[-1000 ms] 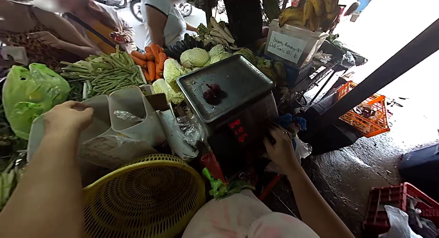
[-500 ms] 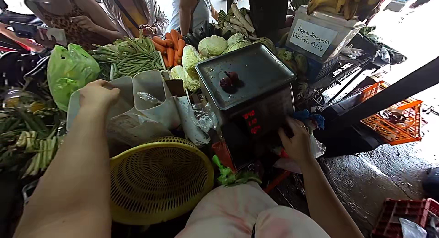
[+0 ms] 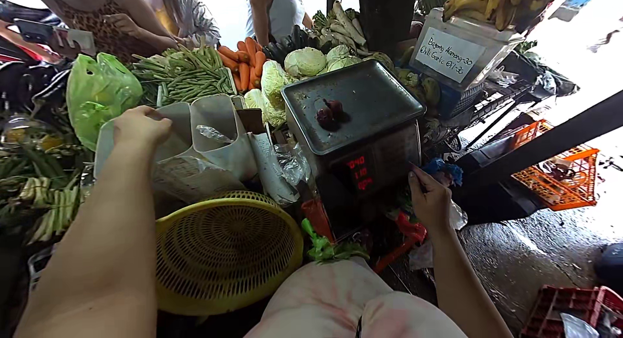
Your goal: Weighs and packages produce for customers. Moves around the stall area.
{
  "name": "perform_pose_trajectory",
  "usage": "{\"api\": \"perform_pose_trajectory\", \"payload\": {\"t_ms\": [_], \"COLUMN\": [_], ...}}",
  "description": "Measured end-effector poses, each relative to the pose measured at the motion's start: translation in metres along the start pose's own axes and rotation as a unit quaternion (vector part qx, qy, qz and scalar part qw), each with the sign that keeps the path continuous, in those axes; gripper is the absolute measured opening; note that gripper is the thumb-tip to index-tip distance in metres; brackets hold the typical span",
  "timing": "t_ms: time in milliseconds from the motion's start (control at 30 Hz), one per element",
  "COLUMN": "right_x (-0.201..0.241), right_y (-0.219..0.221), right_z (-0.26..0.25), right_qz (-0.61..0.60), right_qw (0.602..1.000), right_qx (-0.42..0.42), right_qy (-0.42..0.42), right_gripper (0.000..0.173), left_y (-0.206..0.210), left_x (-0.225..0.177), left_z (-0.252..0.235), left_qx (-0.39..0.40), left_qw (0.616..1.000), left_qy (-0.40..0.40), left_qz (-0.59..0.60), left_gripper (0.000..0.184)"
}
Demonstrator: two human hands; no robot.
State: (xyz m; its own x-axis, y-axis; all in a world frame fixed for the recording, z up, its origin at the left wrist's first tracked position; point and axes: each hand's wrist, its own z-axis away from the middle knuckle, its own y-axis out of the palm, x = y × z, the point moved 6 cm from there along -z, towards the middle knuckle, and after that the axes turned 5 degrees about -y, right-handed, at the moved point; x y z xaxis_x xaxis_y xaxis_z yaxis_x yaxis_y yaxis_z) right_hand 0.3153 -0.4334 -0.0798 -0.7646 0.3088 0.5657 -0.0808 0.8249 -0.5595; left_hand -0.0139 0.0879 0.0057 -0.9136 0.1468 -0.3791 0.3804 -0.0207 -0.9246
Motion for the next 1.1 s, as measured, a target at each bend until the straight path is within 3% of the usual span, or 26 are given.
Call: {"api": "perform_pose_trajectory", "payload": {"t_ms": [933,1100], "right_x": [0.005,0.006], "right_y": [0.014,0.016], "right_z": [-0.002,-0.003], "right_qz": [0.005,0.014], "right_qw": [1.0,1.0], "right_qx": [0.017,-0.002], "right_qy": [-0.01,-0.019], "right_gripper": [0.032,0.032], "left_y": [0.002,0.002], "left_x": [0.003,0.003], "left_z": [-0.006,-0.005], "left_qx": [-0.004,-0.002], "left_qw": [1.0,1.0], "left_qy": [-0.016,-0.017], "left_qz": [0.009,0.007], "left_gripper": [0.036,0.043]}}
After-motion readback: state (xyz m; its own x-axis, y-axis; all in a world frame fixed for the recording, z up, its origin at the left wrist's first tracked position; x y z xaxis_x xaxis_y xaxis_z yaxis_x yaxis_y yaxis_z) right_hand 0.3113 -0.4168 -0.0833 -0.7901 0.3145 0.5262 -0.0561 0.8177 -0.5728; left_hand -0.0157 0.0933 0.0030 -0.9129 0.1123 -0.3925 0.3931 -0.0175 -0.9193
